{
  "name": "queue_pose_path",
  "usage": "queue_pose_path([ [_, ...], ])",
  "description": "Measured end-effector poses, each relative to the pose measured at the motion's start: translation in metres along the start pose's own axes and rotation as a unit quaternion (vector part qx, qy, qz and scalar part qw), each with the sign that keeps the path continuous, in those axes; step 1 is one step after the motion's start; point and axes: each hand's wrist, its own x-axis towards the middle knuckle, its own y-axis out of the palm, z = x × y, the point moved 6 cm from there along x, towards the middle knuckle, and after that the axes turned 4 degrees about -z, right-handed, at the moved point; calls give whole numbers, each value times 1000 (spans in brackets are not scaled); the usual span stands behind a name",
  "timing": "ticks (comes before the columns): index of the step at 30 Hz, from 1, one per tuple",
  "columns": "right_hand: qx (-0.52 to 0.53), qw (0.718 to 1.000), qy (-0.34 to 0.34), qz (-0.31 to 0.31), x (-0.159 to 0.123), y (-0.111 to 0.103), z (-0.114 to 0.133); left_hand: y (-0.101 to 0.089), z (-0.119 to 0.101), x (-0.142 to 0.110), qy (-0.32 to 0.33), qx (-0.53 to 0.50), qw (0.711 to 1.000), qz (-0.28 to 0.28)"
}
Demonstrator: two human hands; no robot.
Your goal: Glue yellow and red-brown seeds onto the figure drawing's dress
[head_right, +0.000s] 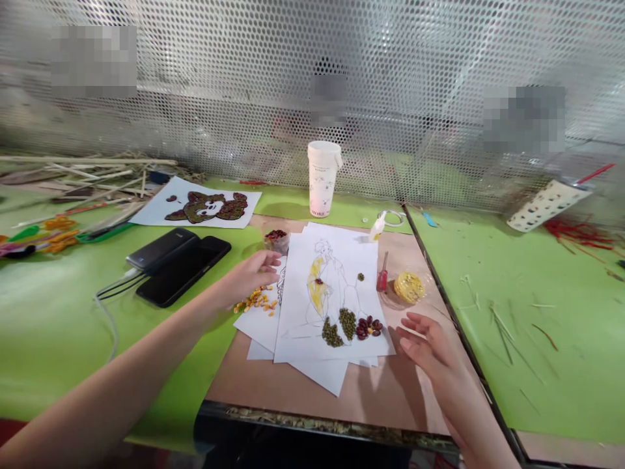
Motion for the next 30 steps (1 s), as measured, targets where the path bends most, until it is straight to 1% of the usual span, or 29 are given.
queue_pose_path([
  [2,55,997,58,16,0,-1,-2,13,2,-2,-43,-84,995,21],
  [4,91,991,97,29,1,-2,-2,22,1,-3,-74,-152,985,34],
  [7,116,982,139,53,5,0,-4,24,-2,-3,-103,-216,970,30],
  [11,135,973,169,79,10,3,-4,23,-4,1,-122,-238,963,31],
  [13,139,969,184,89,12,3,-3,25,-5,3,-121,-224,966,44],
  [16,135,959,221,113,14,2,0,28,-5,9,-114,-171,977,59],
  [20,121,952,245,141,18,8,5,32,-7,19,-76,-77,993,54],
  [23,96,958,234,133,21,12,8,35,-7,25,-38,-10,999,37],
  [27,62,971,204,109,22,9,12,39,-7,26,10,45,999,22],
  [30,50,968,224,101,20,8,14,41,-10,21,39,50,998,20],
])
